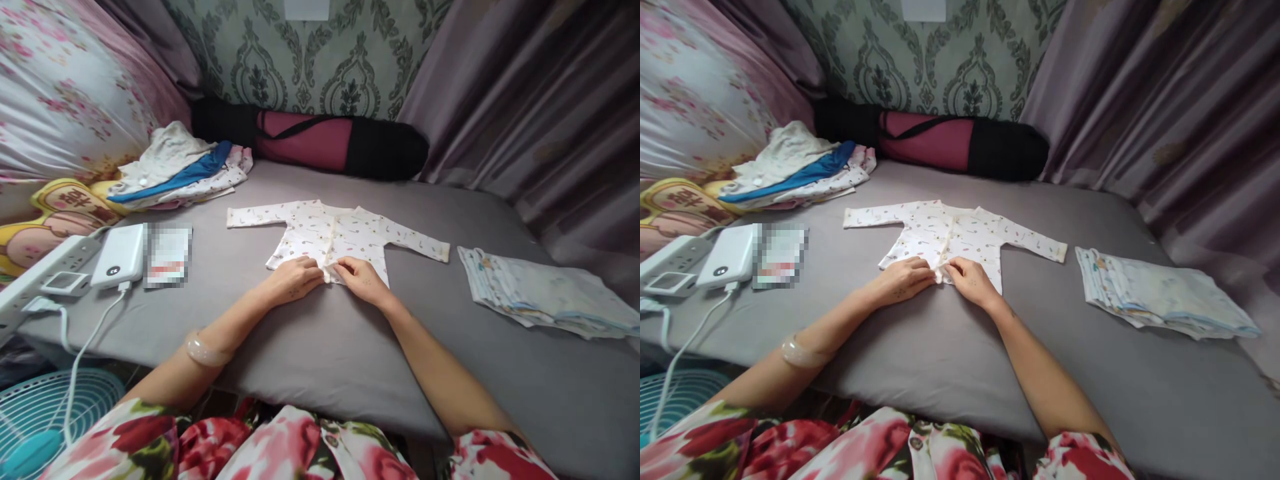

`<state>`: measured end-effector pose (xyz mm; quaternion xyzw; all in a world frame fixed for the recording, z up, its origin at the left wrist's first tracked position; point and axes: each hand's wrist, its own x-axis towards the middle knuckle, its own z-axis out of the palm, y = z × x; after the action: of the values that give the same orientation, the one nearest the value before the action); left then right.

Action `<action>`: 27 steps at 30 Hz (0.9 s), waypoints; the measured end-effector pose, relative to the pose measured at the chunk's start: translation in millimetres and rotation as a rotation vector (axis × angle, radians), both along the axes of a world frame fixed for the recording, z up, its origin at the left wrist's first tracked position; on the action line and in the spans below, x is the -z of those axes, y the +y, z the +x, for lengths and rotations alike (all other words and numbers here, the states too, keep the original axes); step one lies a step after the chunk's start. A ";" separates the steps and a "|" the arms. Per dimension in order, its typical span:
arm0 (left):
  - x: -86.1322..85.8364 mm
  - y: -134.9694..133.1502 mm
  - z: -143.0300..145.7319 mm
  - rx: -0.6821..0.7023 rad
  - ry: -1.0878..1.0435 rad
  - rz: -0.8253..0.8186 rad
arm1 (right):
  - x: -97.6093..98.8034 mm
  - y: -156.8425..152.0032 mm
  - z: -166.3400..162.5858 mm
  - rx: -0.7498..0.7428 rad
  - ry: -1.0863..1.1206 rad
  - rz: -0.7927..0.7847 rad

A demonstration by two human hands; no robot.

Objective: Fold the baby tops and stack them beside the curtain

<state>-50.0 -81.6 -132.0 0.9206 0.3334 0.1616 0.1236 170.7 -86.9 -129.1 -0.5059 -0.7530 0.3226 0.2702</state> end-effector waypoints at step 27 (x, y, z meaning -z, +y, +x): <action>16.4 15.1 32.6 -0.289 0.157 -0.027 | 1.5 47.9 -17.1 -0.014 -0.540 0.127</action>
<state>-17.5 -66.5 -148.5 0.8710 0.4733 0.1005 0.0851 153.6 -39.0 -130.6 -0.5502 -0.8200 0.1301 0.0887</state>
